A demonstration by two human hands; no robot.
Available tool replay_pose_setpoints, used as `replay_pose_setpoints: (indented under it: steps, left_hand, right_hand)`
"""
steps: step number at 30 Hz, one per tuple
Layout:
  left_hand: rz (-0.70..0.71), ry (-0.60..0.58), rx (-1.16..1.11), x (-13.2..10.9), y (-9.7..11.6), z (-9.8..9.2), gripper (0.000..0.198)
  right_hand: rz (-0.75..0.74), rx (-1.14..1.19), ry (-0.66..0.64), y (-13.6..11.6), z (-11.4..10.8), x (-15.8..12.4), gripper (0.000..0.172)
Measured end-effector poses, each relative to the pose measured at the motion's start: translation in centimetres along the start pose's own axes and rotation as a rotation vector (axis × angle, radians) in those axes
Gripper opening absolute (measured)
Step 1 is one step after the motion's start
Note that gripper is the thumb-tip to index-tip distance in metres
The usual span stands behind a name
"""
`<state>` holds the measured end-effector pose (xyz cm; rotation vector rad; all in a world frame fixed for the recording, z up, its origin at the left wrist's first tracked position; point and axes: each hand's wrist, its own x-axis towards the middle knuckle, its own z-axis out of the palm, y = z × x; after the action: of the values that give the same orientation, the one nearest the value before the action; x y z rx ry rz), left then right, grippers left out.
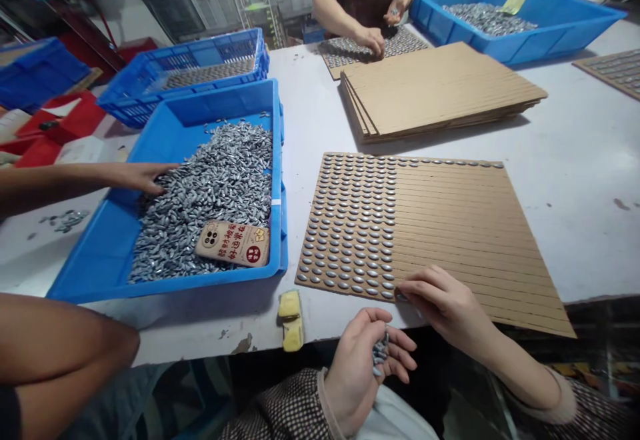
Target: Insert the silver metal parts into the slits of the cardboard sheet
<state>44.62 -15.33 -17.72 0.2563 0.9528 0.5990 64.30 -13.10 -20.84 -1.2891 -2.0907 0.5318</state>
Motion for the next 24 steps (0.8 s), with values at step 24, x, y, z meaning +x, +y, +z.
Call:
replay_pose_setpoints:
  steps: [24]
  left_hand:
    - [0.106,-0.052,-0.066,-0.3,0.8,0.6,0.023]
  right_hand:
    - [0.017,0.190,-0.085,-4.9,-1.4,0.0,0.027]
